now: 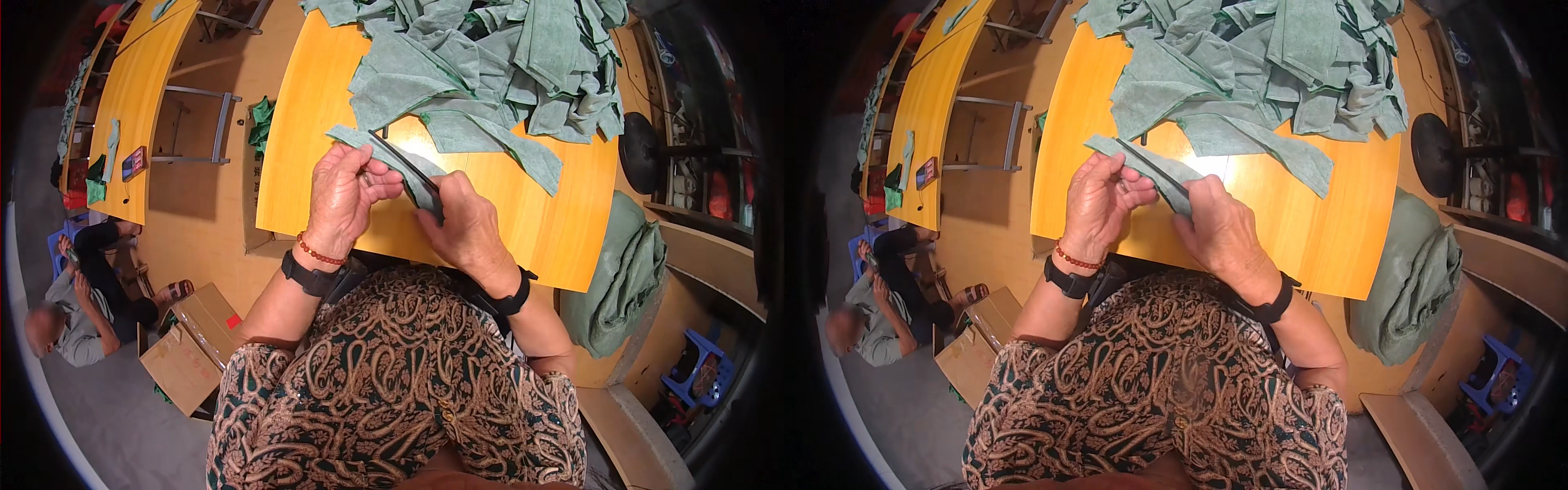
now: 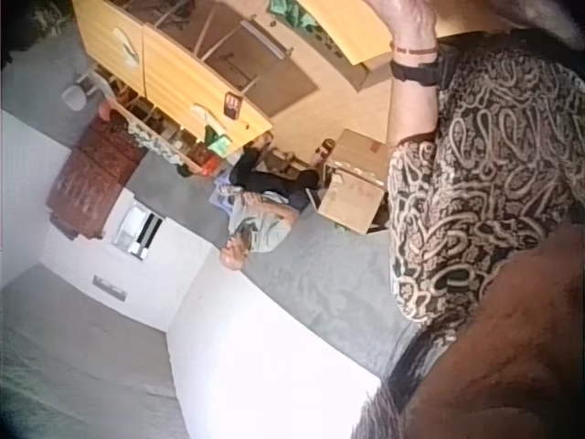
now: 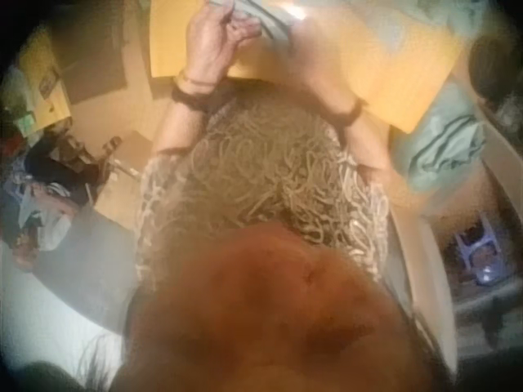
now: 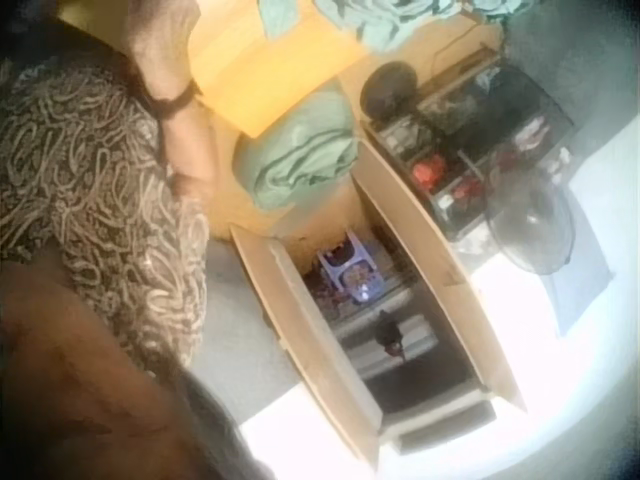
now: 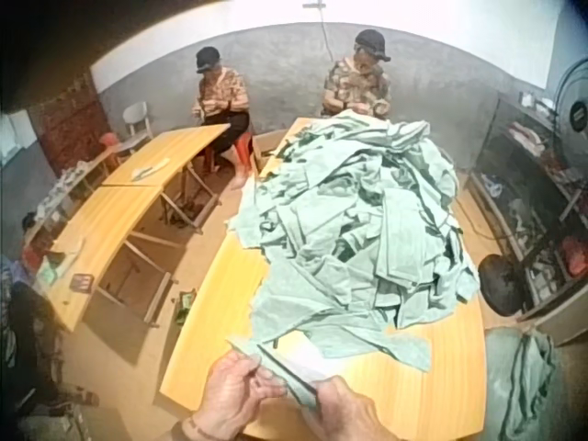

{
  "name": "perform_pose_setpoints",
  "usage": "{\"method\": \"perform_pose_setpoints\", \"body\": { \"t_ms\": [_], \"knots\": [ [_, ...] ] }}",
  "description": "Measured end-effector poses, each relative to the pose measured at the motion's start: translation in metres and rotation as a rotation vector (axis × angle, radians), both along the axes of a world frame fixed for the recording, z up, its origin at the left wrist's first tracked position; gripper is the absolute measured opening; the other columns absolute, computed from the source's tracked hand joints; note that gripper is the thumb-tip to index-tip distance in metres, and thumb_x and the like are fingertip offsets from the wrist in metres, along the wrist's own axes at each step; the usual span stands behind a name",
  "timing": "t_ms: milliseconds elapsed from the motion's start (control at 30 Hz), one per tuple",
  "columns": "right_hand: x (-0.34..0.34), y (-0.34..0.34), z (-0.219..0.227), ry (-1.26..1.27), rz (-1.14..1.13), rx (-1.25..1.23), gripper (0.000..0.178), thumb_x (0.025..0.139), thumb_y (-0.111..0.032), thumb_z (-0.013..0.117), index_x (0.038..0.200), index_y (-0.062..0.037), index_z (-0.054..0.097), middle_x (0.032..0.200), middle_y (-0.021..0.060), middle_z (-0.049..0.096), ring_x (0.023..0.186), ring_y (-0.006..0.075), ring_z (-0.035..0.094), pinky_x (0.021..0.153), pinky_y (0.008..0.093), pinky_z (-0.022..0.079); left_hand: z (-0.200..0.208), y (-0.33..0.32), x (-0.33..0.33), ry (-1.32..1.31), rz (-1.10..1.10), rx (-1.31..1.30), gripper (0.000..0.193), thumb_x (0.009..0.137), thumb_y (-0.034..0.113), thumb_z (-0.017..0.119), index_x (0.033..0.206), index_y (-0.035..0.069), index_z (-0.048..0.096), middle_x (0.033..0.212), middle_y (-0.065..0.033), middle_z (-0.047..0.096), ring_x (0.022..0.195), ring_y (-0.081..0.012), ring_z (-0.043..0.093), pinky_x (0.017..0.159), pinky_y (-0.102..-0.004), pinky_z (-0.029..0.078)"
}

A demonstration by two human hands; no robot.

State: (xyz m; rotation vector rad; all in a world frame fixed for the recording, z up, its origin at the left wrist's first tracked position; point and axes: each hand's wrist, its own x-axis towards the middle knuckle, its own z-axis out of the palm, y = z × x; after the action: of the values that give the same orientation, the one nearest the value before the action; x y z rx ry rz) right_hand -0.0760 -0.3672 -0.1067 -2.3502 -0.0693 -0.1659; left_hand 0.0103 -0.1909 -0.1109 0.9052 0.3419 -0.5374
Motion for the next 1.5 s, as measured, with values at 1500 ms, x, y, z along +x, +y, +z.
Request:
{"method": "perform_pose_setpoints", "body": {
  "t_ms": [1500],
  "knots": [
    [-0.007, -0.052, 0.024, 0.672, 0.030, 1.271, 0.017, 0.088, -0.013, 0.065, 0.100, -0.0003, 0.066, 0.086, -0.0017, 0.064, 0.075, 0.0053, 0.057, 0.071, 0.0208, 0.046, 0.027, -0.023, -0.010, -0.401, 0.114, 0.059, 0.021, 0.083, -0.009, 0.066, 0.093, 0.005, 0.054, 0.091, -0.0021, 0.059, 0.081, -0.0085, 0.057, 0.076, -0.0226, 0.048]
  ]
}}
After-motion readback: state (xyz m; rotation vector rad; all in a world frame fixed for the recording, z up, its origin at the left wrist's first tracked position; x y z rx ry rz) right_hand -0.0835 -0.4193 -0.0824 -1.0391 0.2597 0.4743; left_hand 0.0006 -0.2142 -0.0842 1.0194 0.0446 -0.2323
